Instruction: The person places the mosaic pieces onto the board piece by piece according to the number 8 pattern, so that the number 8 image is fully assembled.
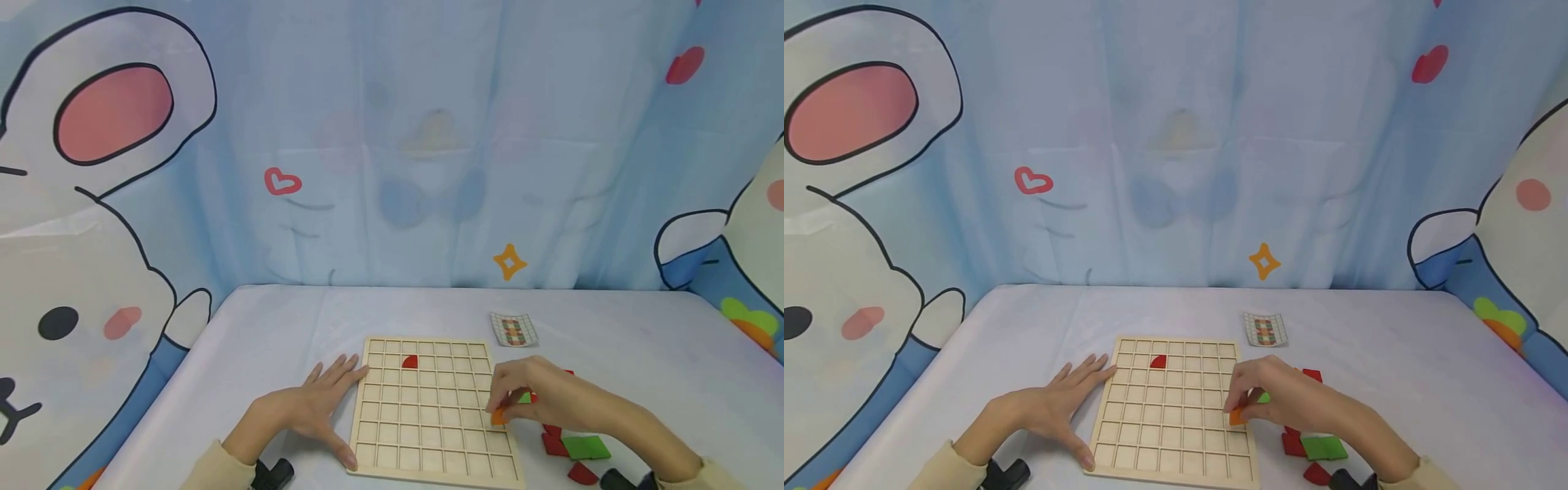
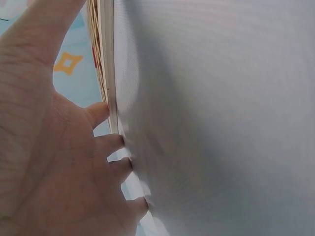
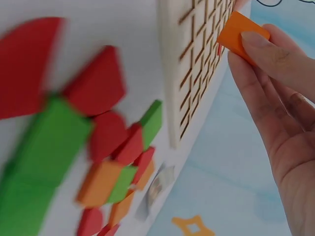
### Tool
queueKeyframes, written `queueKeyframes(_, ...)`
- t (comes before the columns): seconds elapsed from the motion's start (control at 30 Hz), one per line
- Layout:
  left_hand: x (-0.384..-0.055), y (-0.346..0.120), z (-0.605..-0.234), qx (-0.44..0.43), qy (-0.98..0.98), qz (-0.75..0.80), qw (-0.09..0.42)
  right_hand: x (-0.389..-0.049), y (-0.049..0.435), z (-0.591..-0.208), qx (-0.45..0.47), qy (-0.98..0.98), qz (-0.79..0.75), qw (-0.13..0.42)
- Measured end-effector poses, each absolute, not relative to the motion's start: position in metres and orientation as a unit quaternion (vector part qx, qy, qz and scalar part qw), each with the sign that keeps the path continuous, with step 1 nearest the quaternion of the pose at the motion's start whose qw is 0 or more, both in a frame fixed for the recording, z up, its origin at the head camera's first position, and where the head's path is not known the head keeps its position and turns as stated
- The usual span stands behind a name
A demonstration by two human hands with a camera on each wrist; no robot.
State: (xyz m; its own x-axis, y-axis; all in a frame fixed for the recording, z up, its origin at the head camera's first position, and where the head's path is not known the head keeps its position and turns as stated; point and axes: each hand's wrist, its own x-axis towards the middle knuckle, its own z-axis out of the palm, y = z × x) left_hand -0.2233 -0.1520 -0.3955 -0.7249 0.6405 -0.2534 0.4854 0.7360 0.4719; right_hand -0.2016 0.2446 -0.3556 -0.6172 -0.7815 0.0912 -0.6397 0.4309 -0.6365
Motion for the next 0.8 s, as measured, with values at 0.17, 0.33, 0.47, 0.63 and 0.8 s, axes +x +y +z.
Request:
queueKeyframes(0.17,-0.223,-0.154,-0.394,0.302,0.911,0.189,0.207,-0.225,0.218,-0.349,-0.426,0.845,-0.310,0.091)
queueKeyframes(0.33,-0.222,-0.155,-0.396,0.301,0.913,0.183,0.205,-0.248,0.198,-0.352,-0.429,0.841,-0.321,0.081)
queueKeyframes(0.47,-0.223,-0.154,-0.397,0.300,0.914,0.181,0.205,-0.263,0.186,-0.360,-0.429,0.841,-0.323,0.074)
queueKeyframes(0.63,-0.223,-0.153,-0.395,0.294,0.916,0.176,0.207,-0.279,0.173,-0.368,-0.406,0.854,-0.322,0.041)
queueKeyframes(0.8,-0.222,-0.151,-0.395,0.300,0.917,0.172,0.197,-0.287,0.167,-0.371,-0.387,0.864,-0.322,0.029)
